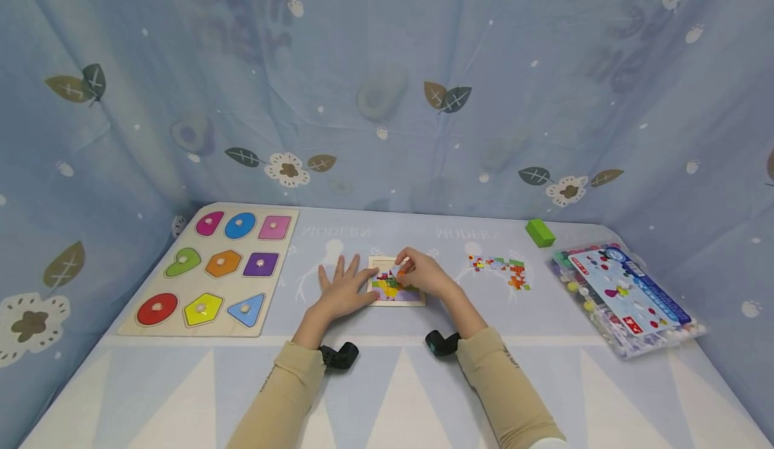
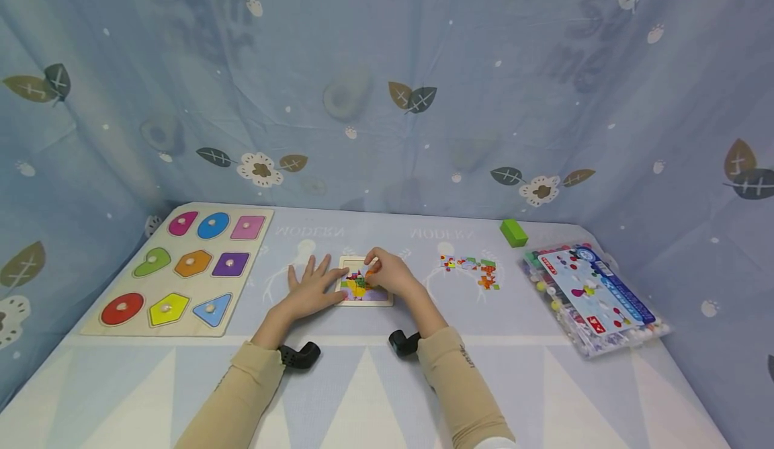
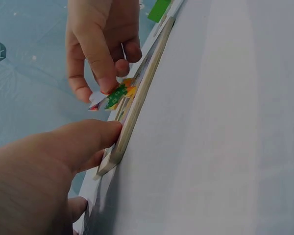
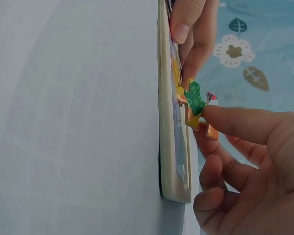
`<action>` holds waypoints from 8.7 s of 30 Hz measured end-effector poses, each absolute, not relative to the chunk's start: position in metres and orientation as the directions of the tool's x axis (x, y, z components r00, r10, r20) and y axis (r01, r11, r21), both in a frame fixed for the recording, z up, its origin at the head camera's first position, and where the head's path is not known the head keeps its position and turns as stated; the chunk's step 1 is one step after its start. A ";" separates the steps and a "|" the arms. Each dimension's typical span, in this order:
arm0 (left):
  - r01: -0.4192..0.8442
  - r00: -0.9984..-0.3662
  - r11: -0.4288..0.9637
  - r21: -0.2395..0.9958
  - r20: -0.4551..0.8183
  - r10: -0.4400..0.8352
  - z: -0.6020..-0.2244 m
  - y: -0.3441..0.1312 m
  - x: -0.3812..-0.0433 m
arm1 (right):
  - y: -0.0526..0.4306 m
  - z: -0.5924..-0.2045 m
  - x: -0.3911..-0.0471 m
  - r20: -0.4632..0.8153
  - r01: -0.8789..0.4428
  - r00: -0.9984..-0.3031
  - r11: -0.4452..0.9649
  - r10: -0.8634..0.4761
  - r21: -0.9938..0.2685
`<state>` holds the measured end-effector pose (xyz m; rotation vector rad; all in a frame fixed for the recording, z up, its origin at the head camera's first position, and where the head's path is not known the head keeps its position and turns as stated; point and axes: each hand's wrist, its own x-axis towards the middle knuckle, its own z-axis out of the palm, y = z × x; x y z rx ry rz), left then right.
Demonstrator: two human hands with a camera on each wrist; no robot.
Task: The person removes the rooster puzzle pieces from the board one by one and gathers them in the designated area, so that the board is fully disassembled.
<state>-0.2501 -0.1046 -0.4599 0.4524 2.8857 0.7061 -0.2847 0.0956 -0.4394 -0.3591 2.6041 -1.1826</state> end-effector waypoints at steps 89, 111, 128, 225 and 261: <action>0.254 -0.945 0.838 0.482 -0.063 0.322 -0.460 -0.105 -0.250 | 0.265 -0.427 -0.266 -0.151 0.189 -0.982 0.729 0.118 -0.658; 0.258 -0.945 0.834 0.488 -0.051 0.323 -0.459 -0.104 -0.249 | 0.232 -0.428 -0.269 -0.057 0.024 -0.997 0.488 -0.054 -0.872; 0.213 -0.957 0.871 0.442 -0.086 0.278 -0.462 -0.105 -0.249 | 0.172 -0.430 -0.274 -0.067 -0.010 -0.987 0.480 -0.145 -0.877; 0.127 -0.965 0.890 0.437 -0.154 0.213 -0.457 -0.108 -0.251 | 0.168 -0.430 -0.273 -0.054 -0.045 -0.985 0.549 -0.164 -0.835; 0.139 -0.961 0.880 0.455 -0.153 0.231 -0.454 -0.108 -0.248 | 0.239 -0.430 -0.264 -0.173 0.108 -0.985 0.718 -0.018 -0.687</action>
